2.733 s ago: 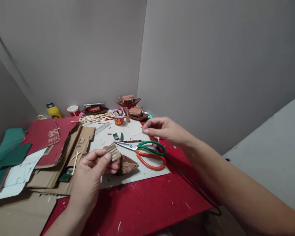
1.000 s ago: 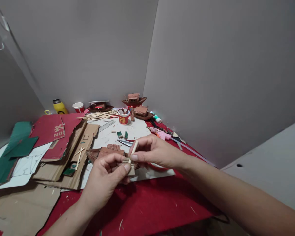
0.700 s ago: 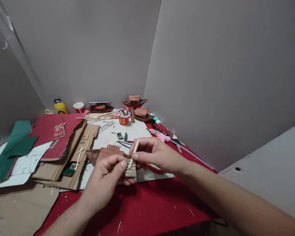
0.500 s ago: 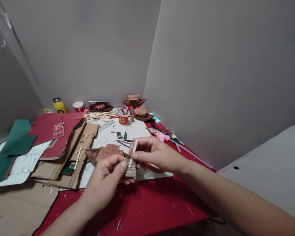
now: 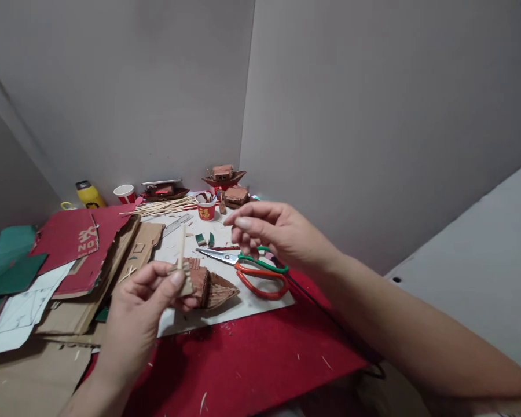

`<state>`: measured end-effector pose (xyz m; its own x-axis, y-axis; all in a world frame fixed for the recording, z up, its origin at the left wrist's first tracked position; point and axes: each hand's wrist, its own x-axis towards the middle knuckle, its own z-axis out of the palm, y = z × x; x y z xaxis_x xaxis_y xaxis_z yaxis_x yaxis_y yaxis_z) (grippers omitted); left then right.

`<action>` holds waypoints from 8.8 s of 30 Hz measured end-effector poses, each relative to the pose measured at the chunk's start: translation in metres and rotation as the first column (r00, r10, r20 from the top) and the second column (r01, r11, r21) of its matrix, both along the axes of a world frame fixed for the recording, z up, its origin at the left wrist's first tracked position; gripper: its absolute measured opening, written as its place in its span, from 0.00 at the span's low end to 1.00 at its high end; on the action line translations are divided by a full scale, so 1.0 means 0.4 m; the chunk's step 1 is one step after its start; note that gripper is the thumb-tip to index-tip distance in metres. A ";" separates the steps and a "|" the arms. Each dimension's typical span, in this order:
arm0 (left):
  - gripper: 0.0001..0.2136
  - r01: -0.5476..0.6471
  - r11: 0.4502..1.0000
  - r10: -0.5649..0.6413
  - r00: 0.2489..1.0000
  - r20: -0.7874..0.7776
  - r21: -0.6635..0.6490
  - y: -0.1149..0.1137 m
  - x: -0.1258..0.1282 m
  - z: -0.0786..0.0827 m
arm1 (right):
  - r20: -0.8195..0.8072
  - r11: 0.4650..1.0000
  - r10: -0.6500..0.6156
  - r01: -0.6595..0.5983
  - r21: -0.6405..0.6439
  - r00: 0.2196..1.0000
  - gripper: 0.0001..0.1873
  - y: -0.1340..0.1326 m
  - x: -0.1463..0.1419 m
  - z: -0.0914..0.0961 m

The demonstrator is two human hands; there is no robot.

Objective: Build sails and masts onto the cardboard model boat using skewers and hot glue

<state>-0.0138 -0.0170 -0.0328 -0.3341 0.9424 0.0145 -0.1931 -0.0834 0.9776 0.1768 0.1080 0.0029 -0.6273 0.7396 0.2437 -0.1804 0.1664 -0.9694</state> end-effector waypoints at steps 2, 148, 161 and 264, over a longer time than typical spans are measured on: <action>0.11 -0.049 0.998 0.047 0.998 0.035 0.033 0.003 -0.011 0.002 | -0.004 0.999 -0.050 0.050 -0.009 0.999 0.13 0.014 0.009 0.006; 0.07 0.204 0.966 -0.212 0.977 -0.033 -0.157 0.036 0.038 -0.044 | 0.013 0.948 0.313 -0.311 -0.066 0.950 0.20 -0.002 0.021 -0.103; 0.07 0.267 0.950 -0.266 0.964 0.029 -0.163 0.012 0.040 -0.059 | -0.132 0.979 0.154 -0.169 -0.111 0.979 0.14 -0.031 0.024 -0.089; 0.14 0.323 0.941 -0.093 0.536 -0.839 0.102 -0.043 0.033 -0.034 | 0.360 0.908 0.398 -0.306 -0.286 0.844 0.09 -0.072 -0.001 -0.122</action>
